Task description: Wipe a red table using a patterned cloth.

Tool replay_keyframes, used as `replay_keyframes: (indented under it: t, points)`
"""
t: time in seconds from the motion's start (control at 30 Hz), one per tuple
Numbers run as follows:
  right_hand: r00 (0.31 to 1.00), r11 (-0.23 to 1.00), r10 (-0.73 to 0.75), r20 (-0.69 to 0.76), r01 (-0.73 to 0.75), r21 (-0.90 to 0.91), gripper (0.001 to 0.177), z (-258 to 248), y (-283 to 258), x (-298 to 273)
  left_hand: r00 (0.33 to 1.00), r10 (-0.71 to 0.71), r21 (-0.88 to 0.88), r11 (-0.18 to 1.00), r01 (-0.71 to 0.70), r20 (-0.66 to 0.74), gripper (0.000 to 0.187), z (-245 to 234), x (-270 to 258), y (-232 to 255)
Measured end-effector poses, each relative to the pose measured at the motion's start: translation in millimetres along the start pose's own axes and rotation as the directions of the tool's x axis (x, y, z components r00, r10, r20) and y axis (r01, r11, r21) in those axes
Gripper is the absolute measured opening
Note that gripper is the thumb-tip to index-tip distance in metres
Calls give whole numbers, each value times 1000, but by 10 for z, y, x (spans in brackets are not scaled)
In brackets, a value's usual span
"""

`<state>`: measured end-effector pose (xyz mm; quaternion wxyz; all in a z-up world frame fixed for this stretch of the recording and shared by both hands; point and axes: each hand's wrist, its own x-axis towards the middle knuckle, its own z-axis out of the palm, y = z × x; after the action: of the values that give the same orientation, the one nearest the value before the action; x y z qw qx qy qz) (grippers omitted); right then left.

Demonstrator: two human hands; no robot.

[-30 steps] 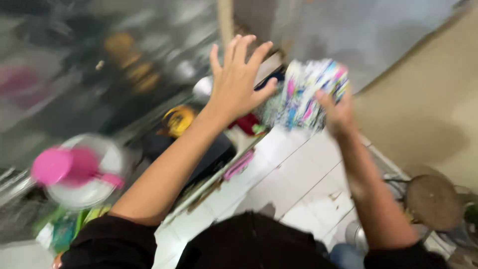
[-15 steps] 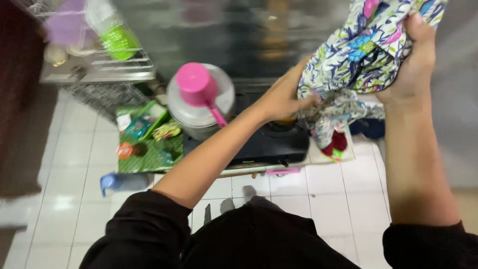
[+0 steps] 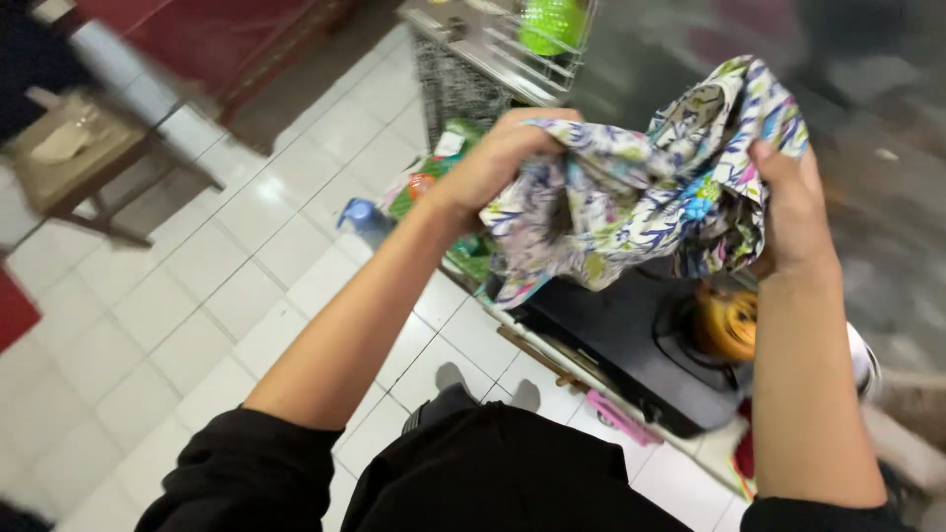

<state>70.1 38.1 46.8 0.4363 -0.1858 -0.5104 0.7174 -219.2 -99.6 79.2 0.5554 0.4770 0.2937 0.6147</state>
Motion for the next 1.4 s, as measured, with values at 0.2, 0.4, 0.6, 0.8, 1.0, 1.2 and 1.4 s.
replay_keyframes:
  t: [0.2,0.4,0.6,0.8,1.0,1.2,1.4]
  points:
    - [963,981,194,187,-191,-34,51,708,501,453,838,-241,-123,971,207,-490,24,-818,-1080,696]
    - [910,968,214,355,-246,47,41,1165,1073,853,860,-144,-103,989,107,-490,33,-1599,-1759,821]
    - [910,941,289,298,-327,87,49,1902,1534,1084,842,-142,-18,988,156,-520,34,-2321,-2124,1073]
    - [909,882,336,246,-395,258,42,2722,2088,1465,811,-91,78,983,166,-578,43,-3048,-2617,1544]
    - [842,754,389,373,-524,396,37,3483,2684,2015,778,-90,340,864,372,-622,32,-3587,-3081,2089]
    - [743,693,554,375,-661,287,45,4345,3211,2589,810,-75,340,882,327,-582,25,-4506,-3446,2251]
    - [771,787,613,172,-576,-222,26,4847,3980,3445,561,91,371,834,409,-823,20,-5444,-3582,2337]
